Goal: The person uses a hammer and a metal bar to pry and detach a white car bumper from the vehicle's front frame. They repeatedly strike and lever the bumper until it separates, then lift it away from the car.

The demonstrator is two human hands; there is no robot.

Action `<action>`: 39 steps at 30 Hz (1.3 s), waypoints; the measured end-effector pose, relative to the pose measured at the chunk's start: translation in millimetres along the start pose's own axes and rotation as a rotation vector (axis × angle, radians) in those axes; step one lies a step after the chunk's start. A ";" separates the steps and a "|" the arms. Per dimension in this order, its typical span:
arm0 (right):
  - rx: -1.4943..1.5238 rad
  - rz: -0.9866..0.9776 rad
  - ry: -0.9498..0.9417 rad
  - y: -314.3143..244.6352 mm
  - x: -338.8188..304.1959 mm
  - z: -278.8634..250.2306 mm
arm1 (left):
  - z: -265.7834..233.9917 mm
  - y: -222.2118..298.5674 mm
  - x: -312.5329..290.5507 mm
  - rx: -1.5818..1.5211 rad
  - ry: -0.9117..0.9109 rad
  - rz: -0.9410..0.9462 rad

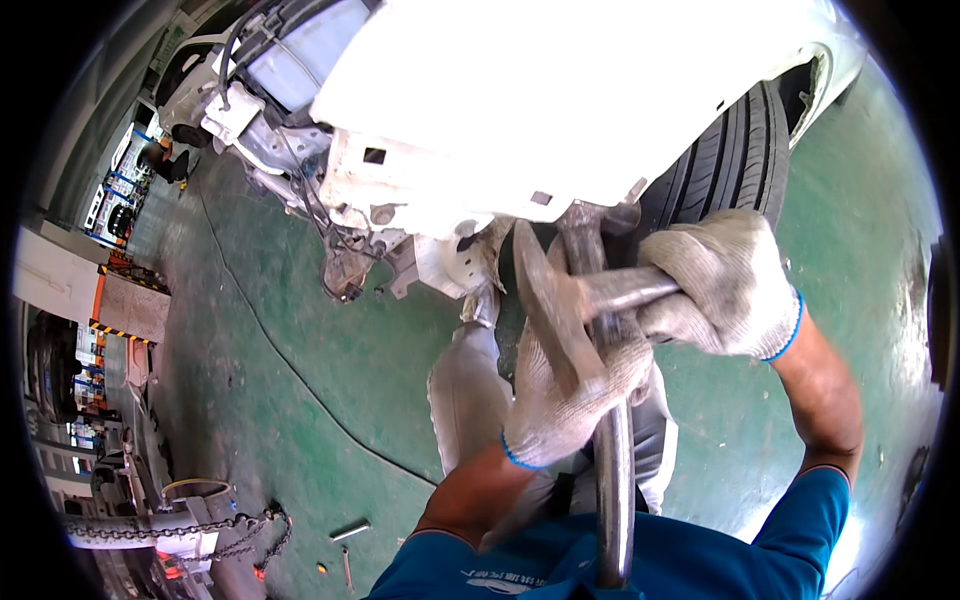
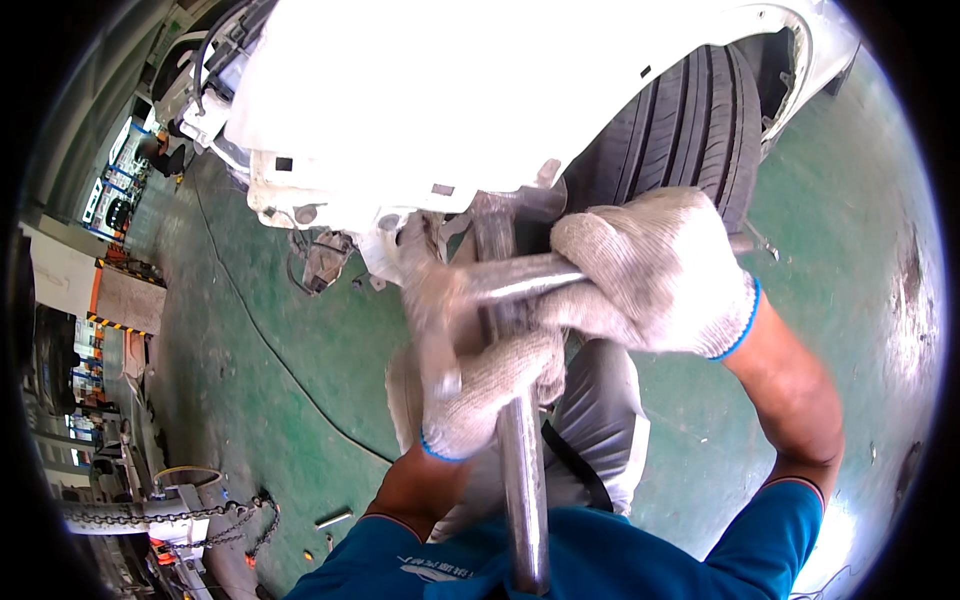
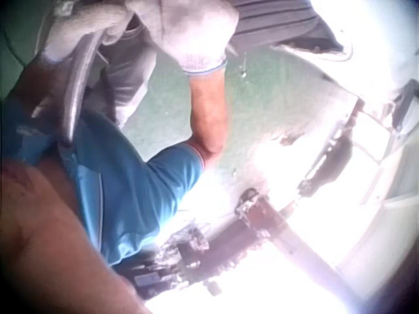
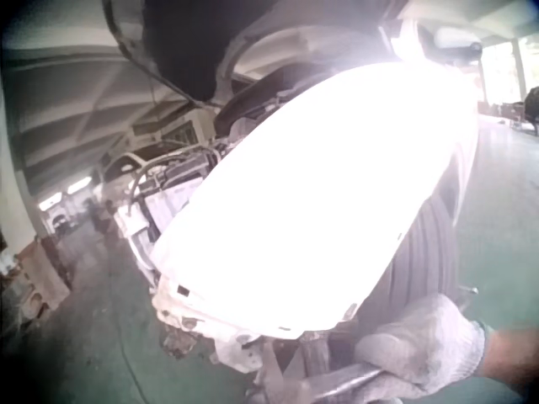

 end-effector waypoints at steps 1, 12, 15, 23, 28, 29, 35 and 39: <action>0.015 0.000 0.046 -4.0 1.7 -5.5 | 3.5 -0.9 0.0 -0.015 0.012 0.010; -0.003 -0.027 0.013 -0.2 2.1 -4.5 | 15.4 -6.9 -3.3 -0.004 0.143 0.055; -0.070 0.072 -0.085 7.0 -5.6 -3.2 | 8.6 -7.7 2.5 -0.022 0.029 0.060; -0.061 0.072 -0.101 8.2 -7.6 0.7 | 3.2 -5.6 -0.7 -0.061 0.092 -0.046; 0.033 0.030 0.000 -5.0 -7.7 -2.0 | 16.2 0.3 -1.5 -0.077 0.350 -0.250; -0.024 0.048 -0.067 -0.2 -5.7 -3.3 | 11.9 -3.0 -2.3 -0.060 0.282 -0.183; 0.027 0.014 0.065 -3.4 -1.7 -2.7 | 0.7 2.2 0.2 0.468 -0.003 0.100; -0.080 0.081 -0.073 11.0 -10.1 3.4 | 9.2 -0.3 -1.3 0.091 0.023 0.032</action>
Point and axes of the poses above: each hand's wrist, its own x-axis towards the middle knuckle, its own z-axis out of the palm, y = z × x, the point moved 1 cm from there along x, towards the middle knuckle, and after that the axes turned 13 degrees about -x, right-handed, at the moved point
